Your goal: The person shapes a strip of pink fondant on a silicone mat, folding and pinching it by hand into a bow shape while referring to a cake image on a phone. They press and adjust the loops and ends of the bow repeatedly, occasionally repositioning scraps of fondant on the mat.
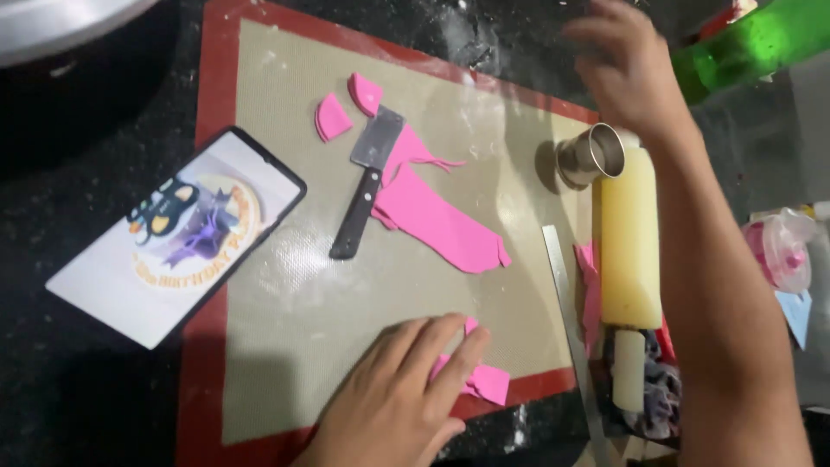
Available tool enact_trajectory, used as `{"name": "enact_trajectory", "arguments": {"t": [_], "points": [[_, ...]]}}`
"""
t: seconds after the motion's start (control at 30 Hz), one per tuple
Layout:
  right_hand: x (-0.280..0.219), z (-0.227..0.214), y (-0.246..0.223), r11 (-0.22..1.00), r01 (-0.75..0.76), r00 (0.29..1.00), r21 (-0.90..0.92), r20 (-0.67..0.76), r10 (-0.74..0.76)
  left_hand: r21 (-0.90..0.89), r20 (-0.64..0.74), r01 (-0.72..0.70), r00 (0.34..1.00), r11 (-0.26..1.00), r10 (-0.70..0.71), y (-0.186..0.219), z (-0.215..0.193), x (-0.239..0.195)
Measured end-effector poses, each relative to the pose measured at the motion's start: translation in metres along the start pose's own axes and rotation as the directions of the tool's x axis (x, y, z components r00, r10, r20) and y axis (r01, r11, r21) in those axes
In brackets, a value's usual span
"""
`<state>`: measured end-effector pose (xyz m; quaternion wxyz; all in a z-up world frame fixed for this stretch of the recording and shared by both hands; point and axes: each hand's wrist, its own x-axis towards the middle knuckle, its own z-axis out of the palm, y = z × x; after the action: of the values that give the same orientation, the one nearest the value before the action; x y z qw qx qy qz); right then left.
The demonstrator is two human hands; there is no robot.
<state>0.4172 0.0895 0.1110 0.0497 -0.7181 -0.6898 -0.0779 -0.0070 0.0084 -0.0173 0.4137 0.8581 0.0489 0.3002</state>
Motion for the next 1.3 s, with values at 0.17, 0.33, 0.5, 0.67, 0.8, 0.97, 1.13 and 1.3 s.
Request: {"name": "enact_trajectory", "arguments": {"t": [0.17, 0.33, 0.5, 0.67, 0.8, 0.97, 1.13, 1.3], "points": [[-0.038, -0.009, -0.016, 0.991, 0.119, 0.992, -0.067, 0.042, -0.116, -0.015, -0.006, 0.109, 0.994, 0.994, -0.11, 0.011, -0.006, -0.003], [0.02, 0.066, 0.083, 0.983, 0.089, 0.994, -0.16, 0.071, -0.079, -0.112, 0.037, 0.157, 0.987, 0.981, -0.154, 0.012, -0.008, -0.001], [0.046, 0.103, 0.091, 0.982, -0.025, 0.987, -0.187, 0.151, 0.054, -0.125, -0.044, 0.145, 0.987, 0.981, -0.152, 0.01, -0.008, -0.004], [0.024, 0.081, 0.106, 0.998, 0.053, 0.998, -0.031, -0.035, -0.054, -0.127, -0.042, 0.123, 0.991, 0.984, -0.129, 0.011, -0.01, -0.005], [-0.062, -0.012, -0.097, 0.941, -0.298, 0.954, 0.159, 0.084, 0.288, -0.144, -0.028, 0.127, 0.991, 0.981, -0.132, 0.011, -0.005, -0.011], [-0.205, -0.032, -0.206, 0.989, 0.139, 0.99, 0.042, -0.001, -0.139, -0.023, -0.106, 0.089, 0.99, 0.996, -0.091, 0.007, -0.002, -0.008], [-0.269, -0.012, -0.246, 0.966, 0.255, 0.965, 0.027, 0.058, -0.256, -0.029, -0.096, 0.073, 0.993, 0.997, -0.075, 0.008, -0.001, -0.008], [-0.273, -0.004, -0.26, 0.981, 0.19, 0.978, 0.03, 0.086, -0.192, -0.008, -0.106, 0.069, 0.992, 0.998, -0.069, 0.009, -0.001, -0.008]]}}
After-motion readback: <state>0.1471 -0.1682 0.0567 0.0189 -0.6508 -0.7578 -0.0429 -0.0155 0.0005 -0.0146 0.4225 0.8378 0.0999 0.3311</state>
